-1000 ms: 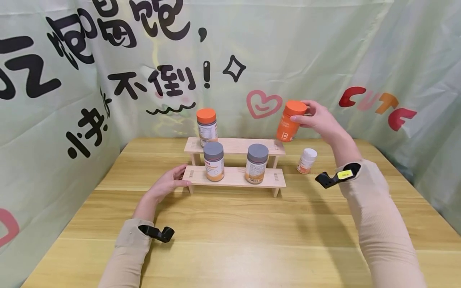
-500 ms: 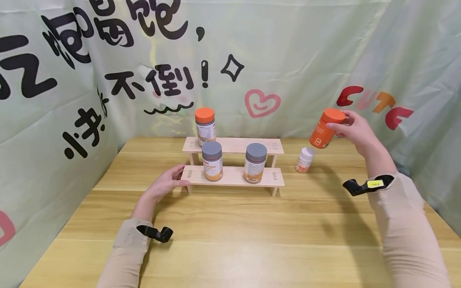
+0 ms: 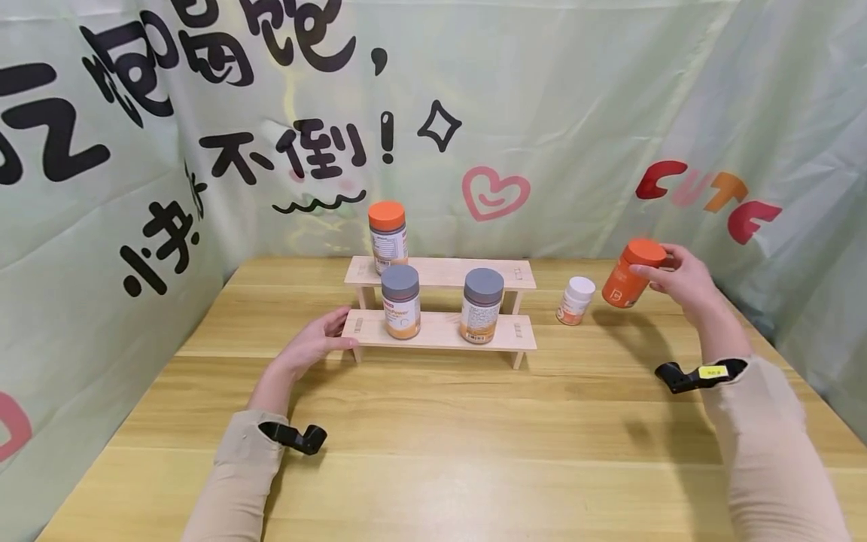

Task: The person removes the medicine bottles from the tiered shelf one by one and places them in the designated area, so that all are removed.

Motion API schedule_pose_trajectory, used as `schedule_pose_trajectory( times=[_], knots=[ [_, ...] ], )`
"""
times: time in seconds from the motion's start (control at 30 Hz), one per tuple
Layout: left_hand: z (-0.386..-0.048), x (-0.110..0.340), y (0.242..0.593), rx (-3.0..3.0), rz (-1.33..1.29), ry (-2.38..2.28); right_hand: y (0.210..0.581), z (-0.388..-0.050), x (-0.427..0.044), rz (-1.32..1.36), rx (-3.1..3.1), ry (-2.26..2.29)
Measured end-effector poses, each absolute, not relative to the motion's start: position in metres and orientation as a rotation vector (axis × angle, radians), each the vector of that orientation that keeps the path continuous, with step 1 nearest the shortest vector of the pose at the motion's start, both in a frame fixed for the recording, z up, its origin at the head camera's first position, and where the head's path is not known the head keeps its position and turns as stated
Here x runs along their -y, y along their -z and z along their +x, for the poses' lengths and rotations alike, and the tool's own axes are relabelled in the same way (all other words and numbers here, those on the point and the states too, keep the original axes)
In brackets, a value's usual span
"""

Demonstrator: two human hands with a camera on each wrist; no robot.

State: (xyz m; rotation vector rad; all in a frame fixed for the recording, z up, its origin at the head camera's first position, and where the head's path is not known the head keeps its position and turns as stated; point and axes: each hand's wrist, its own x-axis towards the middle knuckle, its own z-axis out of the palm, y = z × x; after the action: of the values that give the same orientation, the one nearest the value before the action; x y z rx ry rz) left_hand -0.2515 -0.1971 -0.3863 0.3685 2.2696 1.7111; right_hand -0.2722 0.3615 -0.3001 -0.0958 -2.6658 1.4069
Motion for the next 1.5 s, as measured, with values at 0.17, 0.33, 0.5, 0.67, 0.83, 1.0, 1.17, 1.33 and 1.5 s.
schedule_pose_trajectory(
  times=[0.17,0.33,0.5,0.67,0.83,1.0,1.17,1.33,1.5],
  knots=[
    [-0.251,0.197,0.388,-2.256,0.367,-1.717,0.315,-0.272,-0.361,-0.075,2.637,-1.455],
    [-0.252,0.197,0.388,-2.255,0.372,-1.726,0.327,-0.271,-0.359,-0.052,2.638,-1.447],
    [-0.253,0.197,0.389,-2.252,0.379,-1.727,0.335,-0.270,-0.357,-0.037,2.633,-1.415],
    [-0.252,0.198,0.389,-2.255,0.375,-1.735,0.340,-0.270,-0.356,-0.027,2.629,-1.402],
    [-0.252,0.199,0.388,-2.257,0.379,-1.733,0.344,-0.271,-0.354,-0.003,2.628,-1.399],
    [-0.251,0.199,0.387,-2.263,0.377,-1.733,0.345,-0.272,-0.352,-0.001,2.636,-1.400],
    [-0.250,0.199,0.388,-2.263,0.382,-1.733,0.344,-0.271,-0.351,0.008,2.665,-1.412],
    [-0.251,0.199,0.389,-2.264,0.377,-1.726,0.343,-0.270,-0.352,0.038,2.685,-1.420],
    [-0.253,0.199,0.389,-2.270,0.382,-1.721,0.338,-0.269,-0.354,0.037,2.690,-1.426]
  ],
)
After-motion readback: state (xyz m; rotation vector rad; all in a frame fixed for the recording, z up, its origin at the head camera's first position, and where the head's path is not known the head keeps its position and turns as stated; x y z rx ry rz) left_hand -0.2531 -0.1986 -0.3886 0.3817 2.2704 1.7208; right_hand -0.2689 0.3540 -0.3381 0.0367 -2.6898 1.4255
